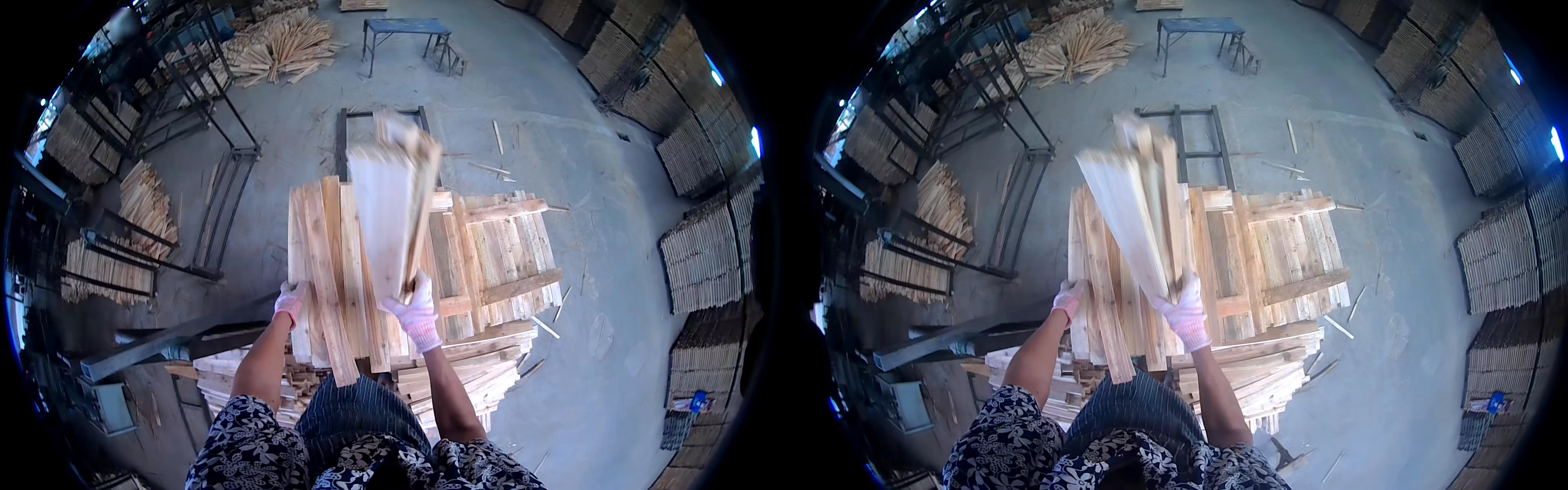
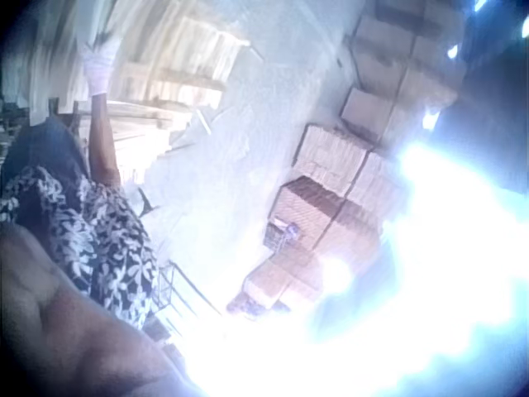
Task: The person stacks wooden planks on a metal rack in a workshop. They pick up planks from a pile, align them, and place them onto the rack, occasionally adjusting the stack to ensure stability.
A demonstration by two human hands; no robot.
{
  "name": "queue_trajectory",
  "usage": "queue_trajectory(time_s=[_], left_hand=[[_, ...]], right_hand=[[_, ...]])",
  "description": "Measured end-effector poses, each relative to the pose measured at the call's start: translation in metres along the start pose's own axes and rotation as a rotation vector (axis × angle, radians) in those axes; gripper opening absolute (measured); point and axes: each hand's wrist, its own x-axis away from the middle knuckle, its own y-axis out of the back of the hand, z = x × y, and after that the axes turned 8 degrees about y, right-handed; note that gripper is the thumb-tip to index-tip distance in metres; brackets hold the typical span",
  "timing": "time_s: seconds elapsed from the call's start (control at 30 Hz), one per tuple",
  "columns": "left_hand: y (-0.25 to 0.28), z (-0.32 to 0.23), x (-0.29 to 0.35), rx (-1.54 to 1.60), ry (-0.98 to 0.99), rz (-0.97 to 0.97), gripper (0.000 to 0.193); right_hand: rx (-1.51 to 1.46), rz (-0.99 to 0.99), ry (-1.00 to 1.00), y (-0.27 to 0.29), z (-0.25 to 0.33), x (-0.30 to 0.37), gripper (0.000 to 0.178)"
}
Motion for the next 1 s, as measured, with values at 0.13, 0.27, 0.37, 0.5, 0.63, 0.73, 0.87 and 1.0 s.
queue_trajectory(time_s=[0.13,0.27,0.37,0.5,0.63,0.73,0.87,1.0], left_hand=[[0.004,0.013,-0.046,-0.125,-0.336,-0.389,0.078],[-0.038,-0.162,0.036,0.724,-0.598,0.430,0.058],[-0.043,-0.219,0.086,0.439,-0.312,0.261,0.099],[-0.053,-0.211,0.108,0.633,-0.228,0.419,0.099],[-0.082,-0.188,0.121,0.768,-0.357,0.737,0.069],[-0.121,-0.171,0.159,0.706,-0.439,0.812,0.086],[-0.146,-0.142,0.160,0.178,-0.599,0.546,0.085],[-0.065,-0.092,0.115,0.046,-0.749,-0.191,0.068]], right_hand=[[0.202,0.089,0.136,-0.032,0.015,-0.050,0.100],[0.134,0.139,-0.018,-0.037,-0.014,-0.087,0.104],[0.173,0.213,-0.102,-0.058,-0.006,-0.091,0.108],[0.234,0.196,-0.241,-0.055,0.043,-0.101,0.105],[-0.226,0.184,-0.267,-0.024,0.024,-0.071,0.104],[-0.314,0.134,-0.202,0.026,-0.018,-0.030,0.091],[-0.225,0.253,-0.248,0.081,-0.131,-0.010,0.085],[-0.051,0.349,-0.410,0.107,-0.145,-0.042,0.074]])
